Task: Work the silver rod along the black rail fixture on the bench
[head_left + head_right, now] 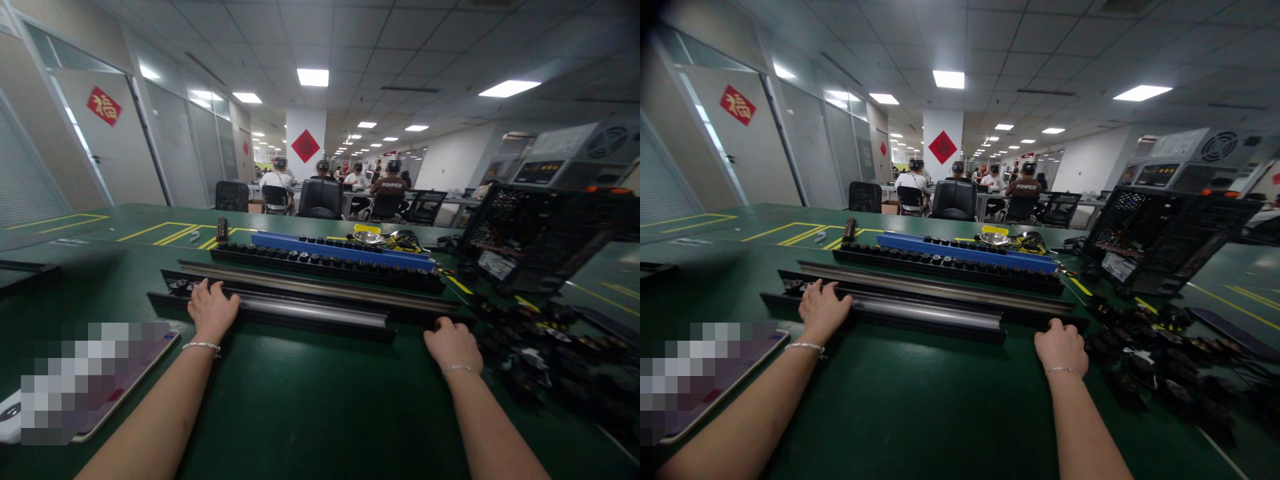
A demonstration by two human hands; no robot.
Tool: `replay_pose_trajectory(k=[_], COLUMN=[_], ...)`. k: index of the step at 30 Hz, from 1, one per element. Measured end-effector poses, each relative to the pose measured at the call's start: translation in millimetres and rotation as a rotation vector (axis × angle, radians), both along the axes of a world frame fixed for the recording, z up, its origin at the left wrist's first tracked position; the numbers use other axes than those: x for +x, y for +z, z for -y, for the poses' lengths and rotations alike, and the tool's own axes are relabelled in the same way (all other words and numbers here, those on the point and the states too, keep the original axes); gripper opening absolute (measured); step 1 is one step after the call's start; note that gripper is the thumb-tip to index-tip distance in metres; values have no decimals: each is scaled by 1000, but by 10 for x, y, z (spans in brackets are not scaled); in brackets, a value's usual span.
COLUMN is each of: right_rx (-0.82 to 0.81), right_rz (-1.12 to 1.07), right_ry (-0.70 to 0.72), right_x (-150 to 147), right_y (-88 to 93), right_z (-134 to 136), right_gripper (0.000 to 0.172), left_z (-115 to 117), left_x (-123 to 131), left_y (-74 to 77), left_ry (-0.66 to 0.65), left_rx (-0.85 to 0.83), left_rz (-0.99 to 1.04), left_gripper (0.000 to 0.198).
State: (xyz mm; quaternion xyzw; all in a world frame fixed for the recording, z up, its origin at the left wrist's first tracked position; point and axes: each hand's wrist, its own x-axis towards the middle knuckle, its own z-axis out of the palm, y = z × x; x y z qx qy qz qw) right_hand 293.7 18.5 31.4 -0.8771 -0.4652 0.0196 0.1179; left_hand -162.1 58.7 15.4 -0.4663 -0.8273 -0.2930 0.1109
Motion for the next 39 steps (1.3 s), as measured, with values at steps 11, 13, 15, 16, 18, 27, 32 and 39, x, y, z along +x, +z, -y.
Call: replay_pose_trajectory(k=[11, 13, 15, 16, 18, 27, 32, 39], right_rx=[42, 36, 32, 33, 37, 73, 119, 147], right_rz=[61, 47, 22, 4, -33, -21, -20, 46], right_ry=[-21, -19, -21, -28, -47, -38, -51, -69], right_x=[-12, -6, 18, 38, 85, 183, 178, 138], right_y=[-8, -18, -36, -47, -68, -123, -116, -107], right_z=[34, 21, 8, 2, -5, 1, 23, 63], right_gripper=[47, 48, 48, 49, 50, 49, 48, 42], left_z=[16, 20, 23, 24, 28, 44, 33, 39], left_x=[-1, 6, 12, 14, 18, 38, 23, 19], left_y=[23, 29, 33, 34, 38, 74, 68, 85], left_ry=[-14, -15, -19, -21, -27, -32, -31, -28], left_rx=[-14, -15, -17, -17, -20, -29, -13, -40], left_rz=[17, 22, 26, 29, 39, 52, 0, 16], left_gripper=[49, 49, 49, 49, 49, 48, 45, 44])
